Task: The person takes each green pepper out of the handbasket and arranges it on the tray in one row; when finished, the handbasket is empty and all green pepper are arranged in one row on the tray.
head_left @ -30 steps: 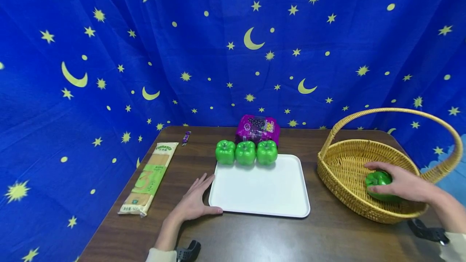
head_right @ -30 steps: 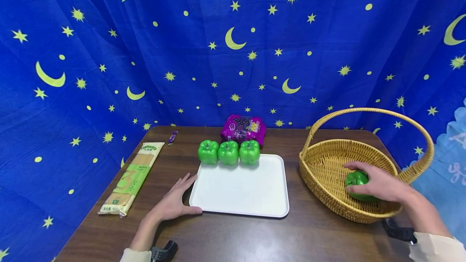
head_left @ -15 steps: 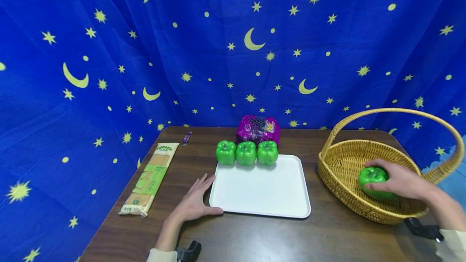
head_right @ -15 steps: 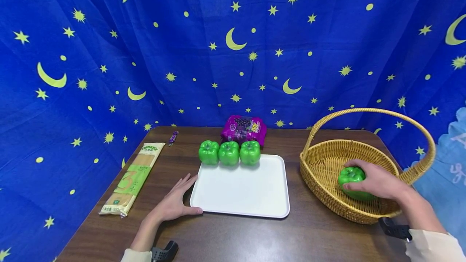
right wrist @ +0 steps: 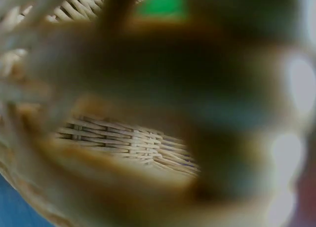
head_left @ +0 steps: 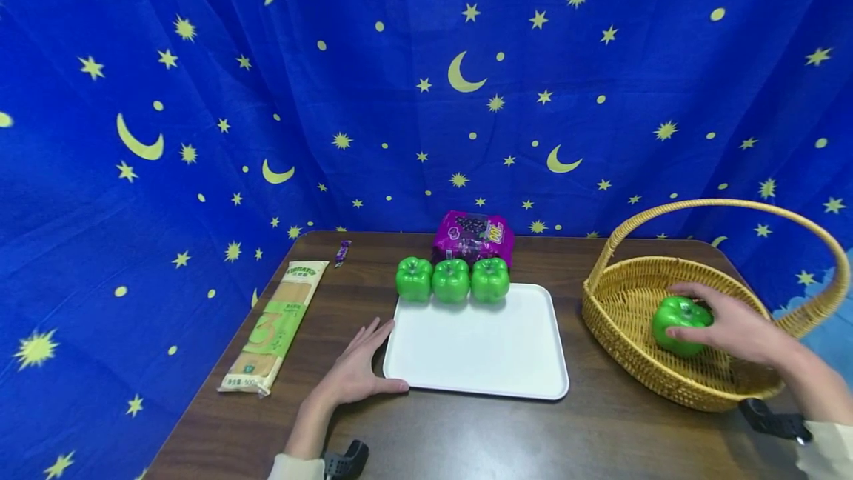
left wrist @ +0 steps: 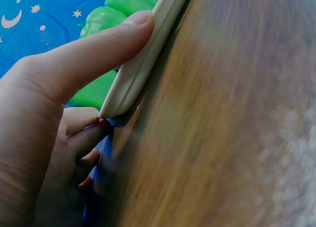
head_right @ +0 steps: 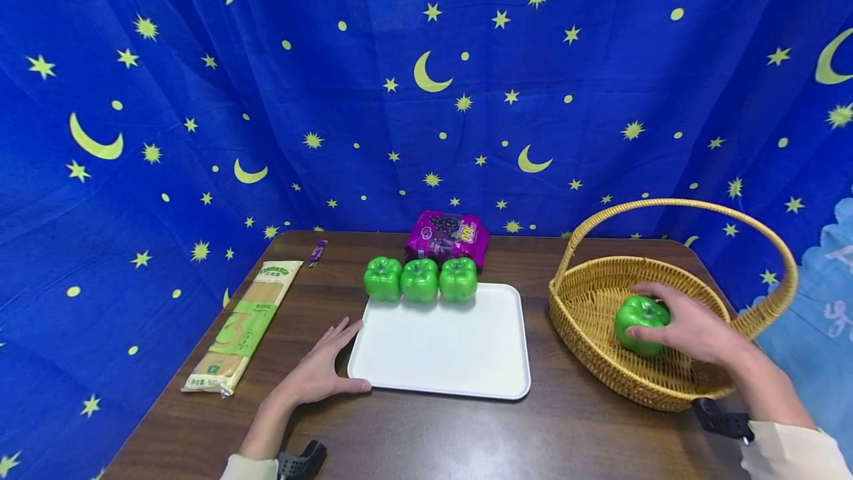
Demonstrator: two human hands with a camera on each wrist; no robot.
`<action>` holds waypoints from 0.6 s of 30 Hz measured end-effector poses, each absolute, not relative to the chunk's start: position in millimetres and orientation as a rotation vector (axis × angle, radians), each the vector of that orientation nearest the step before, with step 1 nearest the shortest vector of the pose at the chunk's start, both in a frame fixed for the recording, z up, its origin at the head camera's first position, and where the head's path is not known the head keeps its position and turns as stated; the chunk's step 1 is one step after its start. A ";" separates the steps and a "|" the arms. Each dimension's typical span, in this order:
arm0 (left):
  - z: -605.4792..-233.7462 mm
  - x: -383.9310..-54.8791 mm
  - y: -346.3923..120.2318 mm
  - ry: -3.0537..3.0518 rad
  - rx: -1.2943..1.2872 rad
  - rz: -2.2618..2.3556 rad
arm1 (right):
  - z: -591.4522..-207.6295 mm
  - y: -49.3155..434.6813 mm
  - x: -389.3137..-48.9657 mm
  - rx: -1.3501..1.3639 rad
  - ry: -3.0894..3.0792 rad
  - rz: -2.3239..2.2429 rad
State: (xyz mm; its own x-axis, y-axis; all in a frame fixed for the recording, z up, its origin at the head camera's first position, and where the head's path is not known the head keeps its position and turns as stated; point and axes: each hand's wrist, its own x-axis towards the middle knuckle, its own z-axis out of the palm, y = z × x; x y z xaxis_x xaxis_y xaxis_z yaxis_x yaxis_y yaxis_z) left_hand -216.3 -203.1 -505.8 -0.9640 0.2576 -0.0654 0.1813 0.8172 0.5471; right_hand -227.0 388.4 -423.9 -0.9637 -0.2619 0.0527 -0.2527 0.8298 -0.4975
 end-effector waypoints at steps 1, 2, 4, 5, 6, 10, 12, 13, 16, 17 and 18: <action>-506.2 -216.4 -203.1 2.863 0.345 0.841 | -423.9 388.7 -226.8 -0.439 2.985 -0.808; -506.2 -216.4 -203.0 2.863 0.343 0.843 | -423.8 389.0 -226.6 -0.458 2.978 -0.808; -506.5 -216.1 -203.0 2.864 0.340 0.845 | -424.2 389.5 -226.4 -0.474 2.963 -0.813; -506.6 -215.9 -203.0 2.863 0.340 0.846 | -424.3 389.5 -226.0 -0.483 2.948 -0.822; -506.5 -215.6 -203.0 2.864 0.342 0.848 | -424.4 389.7 -225.8 -0.487 2.936 -0.823; -506.2 -214.8 -202.6 2.863 0.348 0.853 | -422.2 390.6 -225.3 -0.486 2.891 -0.840; -505.6 -214.4 -202.5 2.863 0.350 0.854 | -418.9 390.5 -226.1 -0.480 2.891 -0.845; -505.4 -214.3 -202.5 2.864 0.353 0.853 | -416.4 390.0 -226.7 -0.483 2.895 -0.845; -504.3 -213.8 -202.2 2.862 0.353 0.862 | -408.2 388.2 -229.8 -0.509 2.912 -0.839; -504.1 -213.9 -202.2 2.860 0.351 0.862 | -406.1 387.3 -231.3 -0.530 2.913 -0.845; -504.2 -213.9 -202.2 2.860 0.353 0.865 | -404.3 386.4 -233.1 -0.559 2.911 -0.849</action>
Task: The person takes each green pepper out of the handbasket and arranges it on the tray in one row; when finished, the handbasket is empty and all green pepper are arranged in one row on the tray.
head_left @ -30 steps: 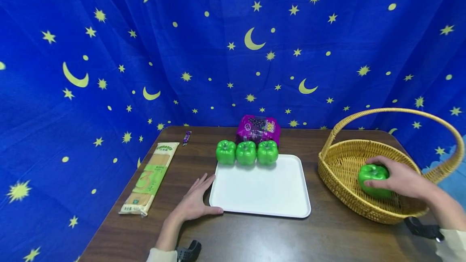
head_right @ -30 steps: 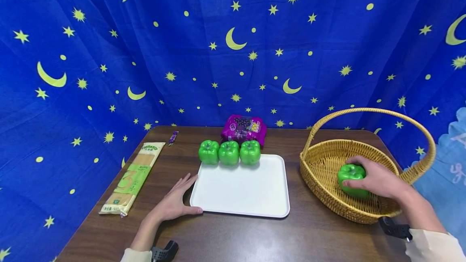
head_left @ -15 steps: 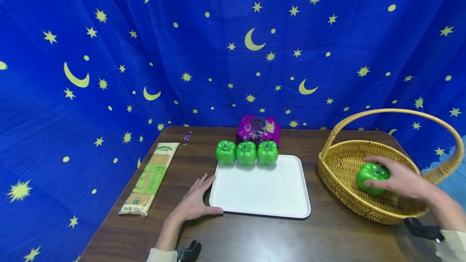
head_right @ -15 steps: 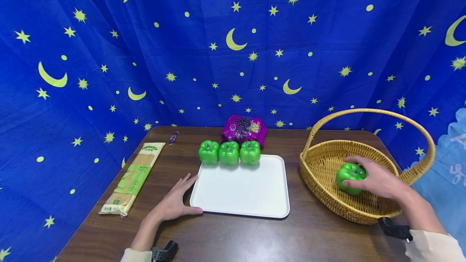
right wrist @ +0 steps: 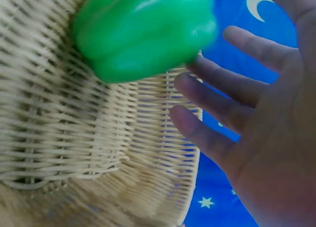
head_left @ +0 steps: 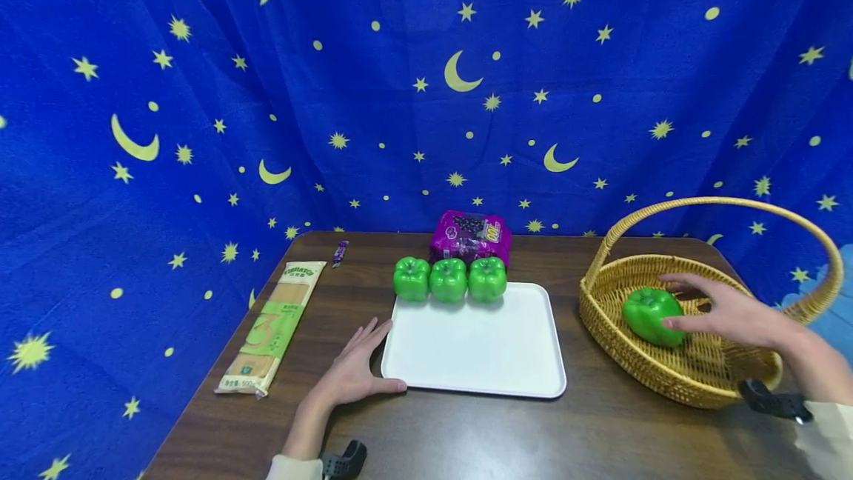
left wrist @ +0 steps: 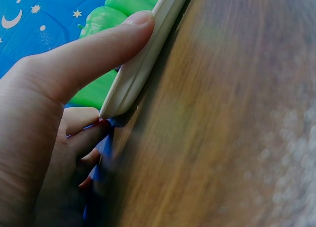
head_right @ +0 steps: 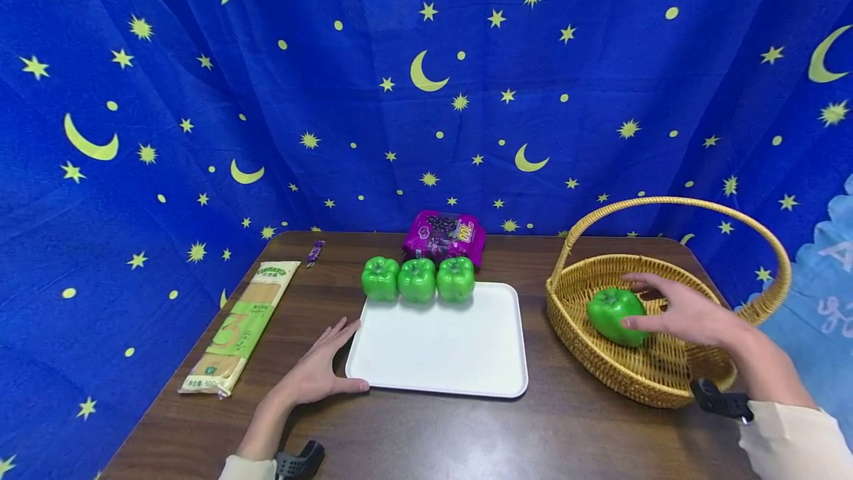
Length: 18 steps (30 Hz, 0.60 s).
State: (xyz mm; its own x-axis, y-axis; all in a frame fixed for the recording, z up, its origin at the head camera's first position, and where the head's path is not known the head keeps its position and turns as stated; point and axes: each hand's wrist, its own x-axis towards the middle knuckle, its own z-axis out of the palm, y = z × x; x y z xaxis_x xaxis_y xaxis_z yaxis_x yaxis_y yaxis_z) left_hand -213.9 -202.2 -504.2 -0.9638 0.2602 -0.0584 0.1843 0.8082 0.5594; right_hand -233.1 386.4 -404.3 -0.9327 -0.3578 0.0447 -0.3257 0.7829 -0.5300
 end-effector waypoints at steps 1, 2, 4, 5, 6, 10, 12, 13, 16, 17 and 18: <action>-504.0 -213.8 -202.0 2.863 0.355 0.863 | -403.3 385.5 -235.1 -0.583 2.902 -0.849; -504.1 -213.6 -202.0 2.863 0.357 0.861 | -403.0 384.6 -237.3 -0.606 2.885 -0.856; -504.9 -213.7 -202.3 2.867 0.368 0.848 | -404.5 382.5 -242.6 -0.638 2.850 -0.867; -505.3 -213.6 -202.5 2.867 0.373 0.846 | -405.7 381.3 -245.7 -0.649 2.826 -0.870; -505.9 -213.5 -202.8 2.867 0.377 0.846 | -406.8 380.0 -248.7 -0.650 2.814 -0.868; -507.8 -213.2 -203.8 2.868 0.383 0.853 | -407.9 373.2 -260.3 -0.636 2.806 -0.862; -508.2 -213.2 -204.1 2.871 0.380 0.853 | -407.4 368.3 -265.1 -0.642 2.808 -0.857; -507.9 -213.1 -204.1 2.872 0.378 0.851 | -407.4 365.6 -267.0 -0.641 2.798 -0.858; -506.6 -213.2 -203.6 2.874 0.380 0.853 | -409.7 358.5 -270.4 -0.617 2.745 -0.836; -505.9 -213.4 -203.2 2.873 0.382 0.855 | -411.5 357.0 -271.3 -0.610 2.712 -0.837; -505.1 -213.5 -202.8 2.873 0.382 0.856 | -413.7 356.0 -272.0 -0.592 2.685 -0.834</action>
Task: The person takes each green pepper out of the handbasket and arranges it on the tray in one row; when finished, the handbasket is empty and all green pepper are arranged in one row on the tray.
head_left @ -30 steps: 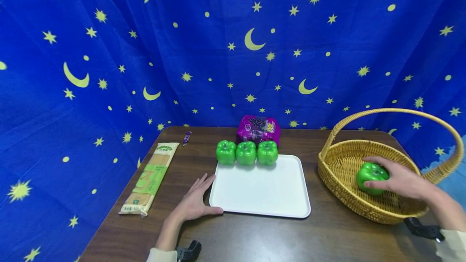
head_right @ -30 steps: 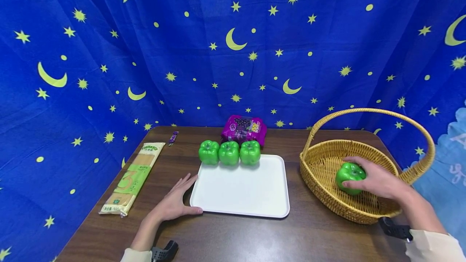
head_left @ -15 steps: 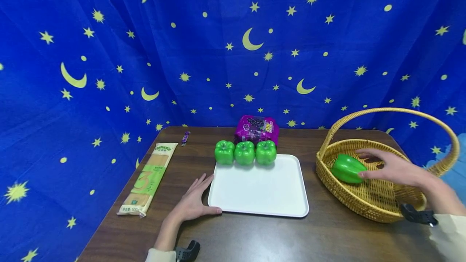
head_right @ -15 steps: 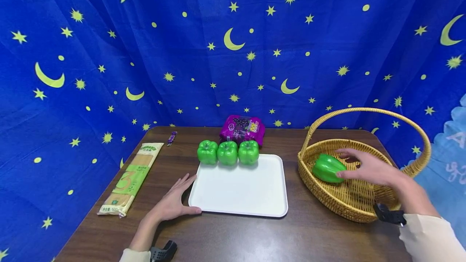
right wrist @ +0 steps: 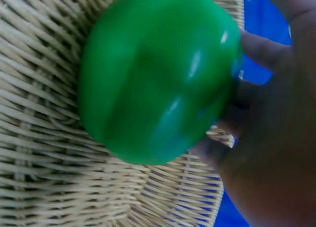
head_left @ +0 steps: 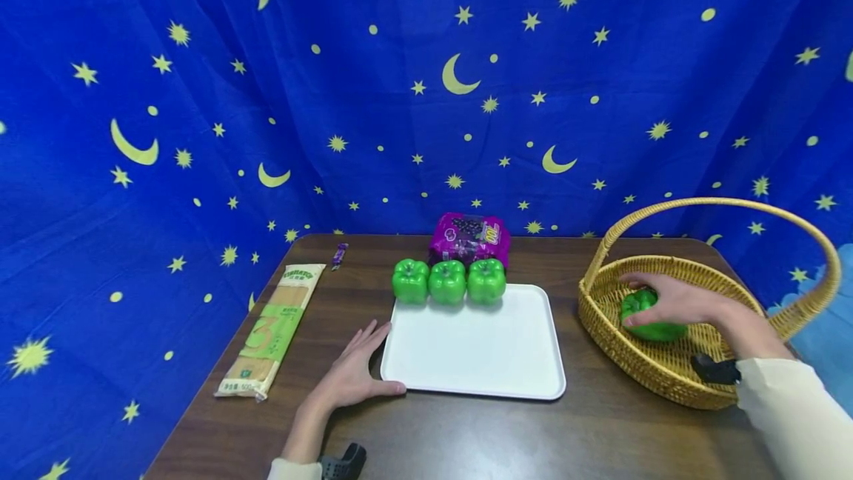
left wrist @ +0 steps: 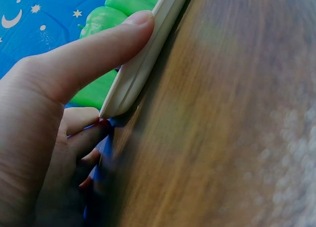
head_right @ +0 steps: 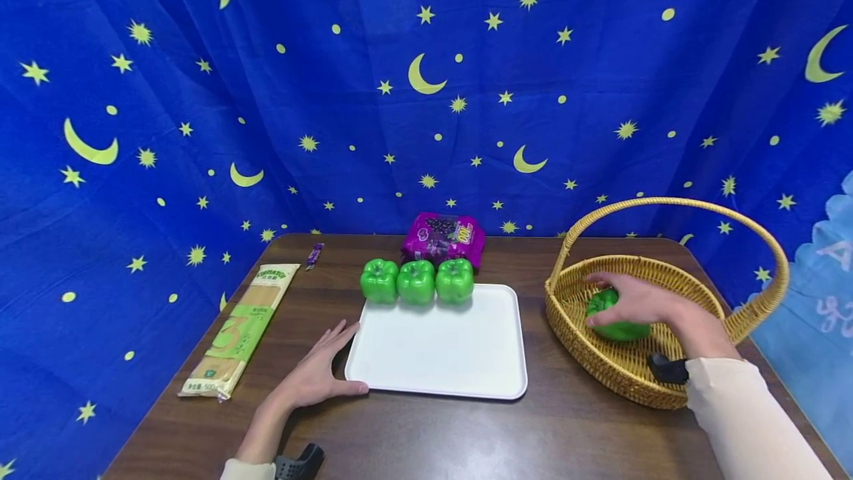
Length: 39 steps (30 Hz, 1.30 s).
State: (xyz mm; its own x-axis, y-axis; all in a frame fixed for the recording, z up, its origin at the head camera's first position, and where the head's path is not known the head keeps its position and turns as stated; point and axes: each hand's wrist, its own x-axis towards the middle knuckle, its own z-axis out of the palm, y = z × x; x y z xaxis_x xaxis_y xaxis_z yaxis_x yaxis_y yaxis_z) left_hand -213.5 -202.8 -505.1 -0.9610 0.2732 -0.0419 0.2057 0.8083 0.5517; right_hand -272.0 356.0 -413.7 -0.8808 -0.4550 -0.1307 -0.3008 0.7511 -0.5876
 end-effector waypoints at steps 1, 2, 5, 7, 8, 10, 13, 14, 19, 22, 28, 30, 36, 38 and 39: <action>-504.5 -213.6 -202.6 2.872 0.382 0.858 | -416.2 355.2 -272.7 -0.572 2.660 -0.825; -504.1 -213.6 -202.3 2.870 0.383 0.860 | -418.9 355.1 -273.5 -0.557 2.642 -0.819; -503.5 -213.9 -201.7 2.865 0.390 0.852 | -426.6 357.3 -275.6 -0.523 2.622 -0.818; -503.6 -213.9 -201.7 2.864 0.389 0.849 | -429.2 359.2 -276.9 -0.516 2.644 -0.821; -503.4 -213.9 -201.7 2.863 0.386 0.849 | -429.6 360.1 -277.4 -0.511 2.664 -0.824; -503.1 -214.0 -202.0 2.860 0.372 0.849 | -428.0 361.5 -278.1 -0.511 2.718 -0.824; -502.7 -214.5 -202.1 2.852 0.350 0.861 | -424.9 363.6 -279.2 -0.504 2.803 -0.858; -502.7 -214.6 -202.1 2.851 0.347 0.863 | -424.2 364.7 -279.5 -0.502 2.824 -0.876; -504.1 -215.4 -202.6 2.855 0.351 0.854 | -426.7 372.0 -280.2 -0.456 2.896 -0.992; -503.7 -215.7 -202.7 2.853 0.352 0.851 | -429.8 377.0 -278.8 -0.397 2.883 -1.047; -503.0 -216.2 -203.1 2.850 0.351 0.852 | -432.9 381.6 -274.4 -0.372 2.796 -1.055; -503.6 -216.3 -203.5 2.850 0.352 0.854 | -433.4 381.4 -274.2 -0.389 2.788 -1.047; -505.1 -216.3 -204.0 2.842 0.348 0.849 | -435.6 380.5 -273.7 -0.403 2.806 -1.036; -504.9 -215.9 -203.8 2.842 0.349 0.853 | -436.8 381.7 -273.5 -0.417 2.805 -1.024; -504.9 -215.7 -203.7 2.842 0.351 0.857 | -437.7 382.4 -273.4 -0.423 2.801 -1.021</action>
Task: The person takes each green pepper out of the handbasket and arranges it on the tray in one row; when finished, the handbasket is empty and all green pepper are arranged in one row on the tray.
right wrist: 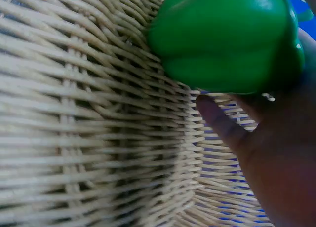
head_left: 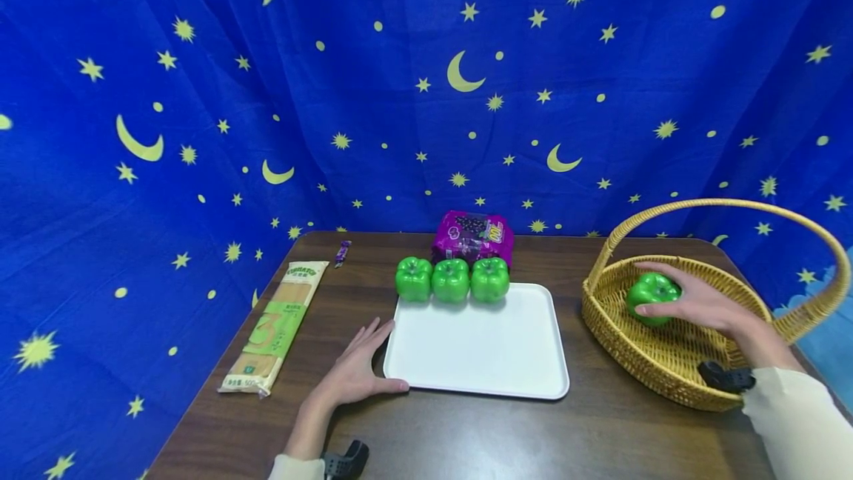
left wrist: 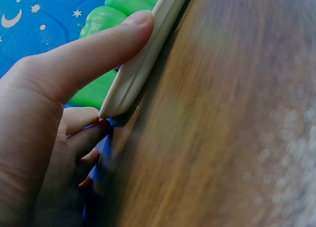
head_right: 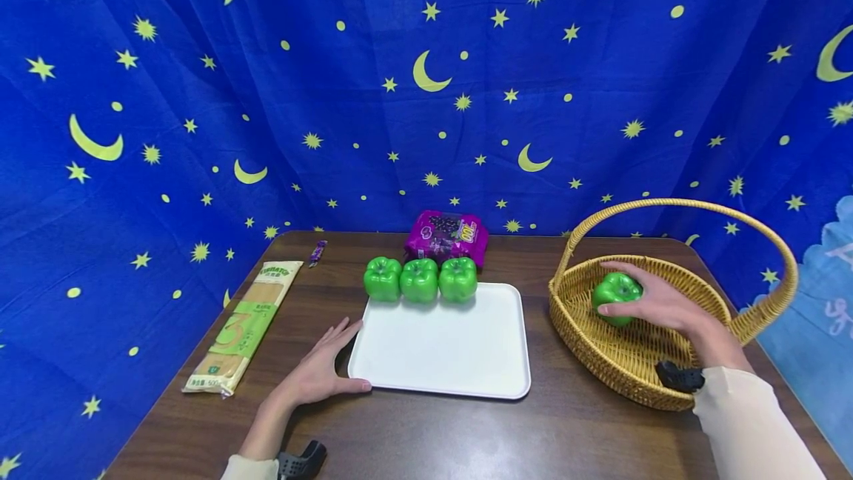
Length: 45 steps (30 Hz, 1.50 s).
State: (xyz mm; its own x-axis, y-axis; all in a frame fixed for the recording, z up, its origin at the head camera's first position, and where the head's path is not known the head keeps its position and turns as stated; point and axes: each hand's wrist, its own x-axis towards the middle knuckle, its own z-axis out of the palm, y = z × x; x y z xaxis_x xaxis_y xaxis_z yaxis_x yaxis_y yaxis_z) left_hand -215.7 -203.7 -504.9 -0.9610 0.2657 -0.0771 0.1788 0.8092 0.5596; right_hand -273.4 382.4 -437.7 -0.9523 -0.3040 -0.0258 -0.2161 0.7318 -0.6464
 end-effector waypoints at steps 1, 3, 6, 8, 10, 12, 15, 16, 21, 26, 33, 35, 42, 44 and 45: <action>-504.7 -215.4 -203.5 2.843 0.356 0.859 | -438.3 383.3 -273.1 -0.425 2.798 -1.024; -504.8 -215.1 -203.0 2.846 0.360 0.855 | -439.7 385.1 -272.9 -0.434 2.802 -1.030; -505.5 -214.7 -202.4 2.854 0.371 0.856 | -442.0 387.0 -273.4 -0.445 2.798 -1.076; -506.1 -214.7 -202.4 2.861 0.377 0.850 | -442.9 387.8 -273.4 -0.447 2.804 -1.069; -506.4 -214.6 -202.6 2.869 0.386 0.852 | -443.9 388.2 -273.2 -0.435 2.791 -1.063; -506.9 -214.8 -203.1 2.877 0.399 0.850 | -444.4 388.2 -272.5 -0.424 2.787 -1.041; -507.0 -214.9 -203.6 2.881 0.412 0.849 | -444.1 387.1 -271.4 -0.420 2.782 -1.032; -506.9 -214.9 -203.7 2.880 0.410 0.850 | -443.8 386.5 -271.1 -0.422 2.781 -1.035; -506.2 -214.1 -203.6 2.865 0.378 0.851 | -442.4 384.8 -270.8 -0.437 2.758 -1.063; -505.5 -214.0 -203.2 2.865 0.371 0.850 | -440.0 384.9 -271.5 -0.449 2.755 -1.130; -504.5 -214.6 -203.1 2.870 0.378 0.844 | -428.8 382.0 -268.7 -0.426 2.791 -1.149; -504.1 -214.8 -203.0 2.870 0.383 0.843 | -422.8 379.8 -264.9 -0.417 2.817 -1.126; -502.8 -213.8 -202.8 2.864 0.375 0.851 | -405.8 365.3 -252.2 -0.521 2.870 -1.099; -502.3 -213.1 -202.5 2.862 0.368 0.859 | -404.0 362.1 -249.6 -0.542 2.883 -1.113; -502.3 -212.9 -202.4 2.862 0.367 0.863 | -403.4 361.2 -248.2 -0.537 2.891 -1.118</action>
